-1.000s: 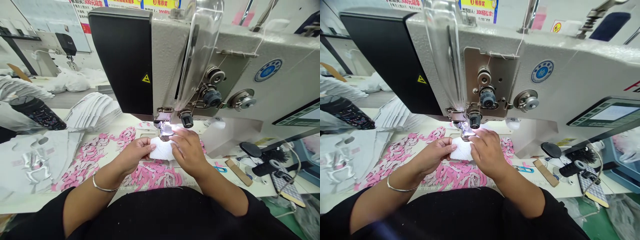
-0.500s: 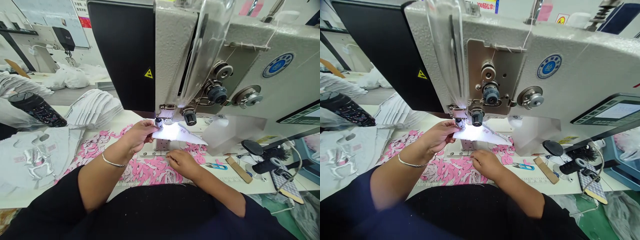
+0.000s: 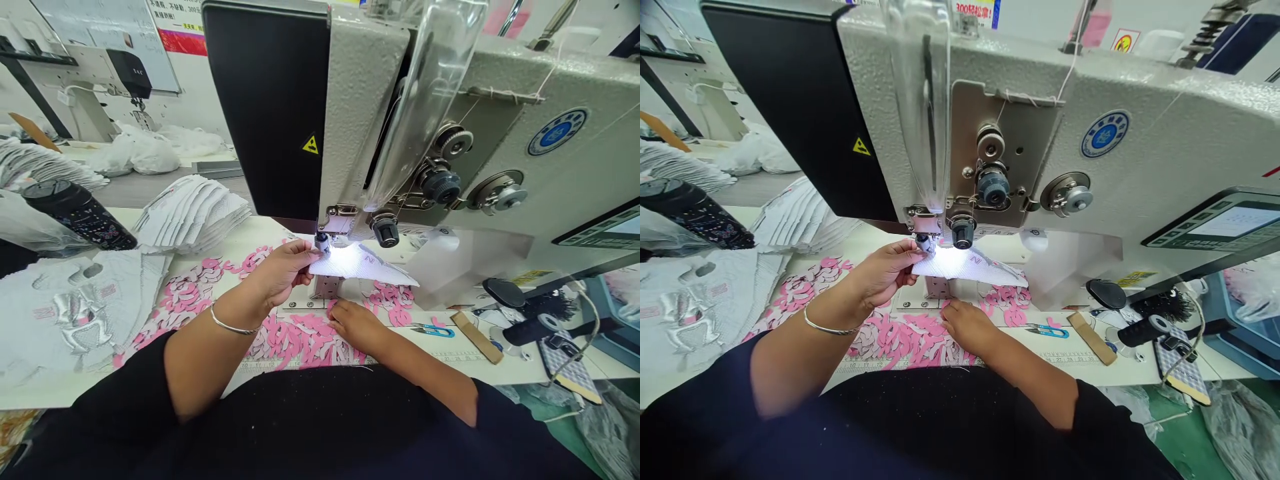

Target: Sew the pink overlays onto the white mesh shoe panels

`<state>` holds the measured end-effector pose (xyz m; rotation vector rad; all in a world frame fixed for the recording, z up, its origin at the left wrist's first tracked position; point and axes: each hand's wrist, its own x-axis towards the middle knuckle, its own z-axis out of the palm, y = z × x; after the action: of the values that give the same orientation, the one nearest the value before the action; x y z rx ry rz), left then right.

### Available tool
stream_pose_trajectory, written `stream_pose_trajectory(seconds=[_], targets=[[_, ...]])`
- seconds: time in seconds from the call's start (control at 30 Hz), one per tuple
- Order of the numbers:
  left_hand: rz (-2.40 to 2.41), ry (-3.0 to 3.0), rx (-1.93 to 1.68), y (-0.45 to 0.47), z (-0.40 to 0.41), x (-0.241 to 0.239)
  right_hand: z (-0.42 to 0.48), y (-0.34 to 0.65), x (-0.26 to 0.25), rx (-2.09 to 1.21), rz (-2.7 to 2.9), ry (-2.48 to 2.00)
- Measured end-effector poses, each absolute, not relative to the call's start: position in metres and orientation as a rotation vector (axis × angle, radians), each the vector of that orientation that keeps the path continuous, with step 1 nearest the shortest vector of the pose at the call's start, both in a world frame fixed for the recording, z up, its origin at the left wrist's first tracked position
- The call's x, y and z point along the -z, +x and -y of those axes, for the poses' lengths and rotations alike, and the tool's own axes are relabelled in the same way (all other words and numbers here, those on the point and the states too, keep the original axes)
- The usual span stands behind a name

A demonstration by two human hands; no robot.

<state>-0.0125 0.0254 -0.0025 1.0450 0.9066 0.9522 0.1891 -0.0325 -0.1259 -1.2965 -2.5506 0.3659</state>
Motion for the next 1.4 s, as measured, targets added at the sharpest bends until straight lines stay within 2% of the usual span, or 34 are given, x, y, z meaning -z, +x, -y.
stream_pose_trajectory(seconds=[0.43, 0.57, 0.7, 0.83, 0.93, 1.07, 1.13, 1.2, 1.4], targets=[[-0.932, 1.087, -1.021, -0.031, 0.001, 0.019, 0.040, 0.192, 0.104, -0.604, 2.497, -1.093], [-0.951, 1.200, -1.080, -0.040, 0.024, 0.025, 0.054, 0.193, 0.078, -0.773, 2.206, -1.140], [-0.854, 1.365, -0.959, -0.035, 0.047, 0.021, 0.066, 0.180, 0.049, -1.080, 1.682, -1.054], [-0.849, 1.352, -0.938, -0.025, 0.054, 0.017, 0.068, 0.164, 0.032, -1.204, 1.564, -0.994], [-0.857, 1.323, -0.976, -0.024, 0.048, 0.014, 0.066, 0.164, 0.025, -0.969, 1.756, -1.019], [-0.967, 1.346, -1.149, -0.028, 0.030, 0.002, 0.058, 0.183, 0.009, -0.094, 2.036, -0.908], [-1.007, 1.314, -1.218, -0.025, 0.018, -0.004, 0.051, 0.192, 0.002, 0.190, 2.041, -0.940], [-0.998, 1.278, -1.249, -0.019, 0.008, -0.006, 0.043, 0.197, -0.002, 0.294, 2.073, -1.055], [-0.940, 1.209, -1.232, -0.003, -0.005, 0.004, 0.026, 0.193, 0.018, 0.217, 2.132, -1.068]])
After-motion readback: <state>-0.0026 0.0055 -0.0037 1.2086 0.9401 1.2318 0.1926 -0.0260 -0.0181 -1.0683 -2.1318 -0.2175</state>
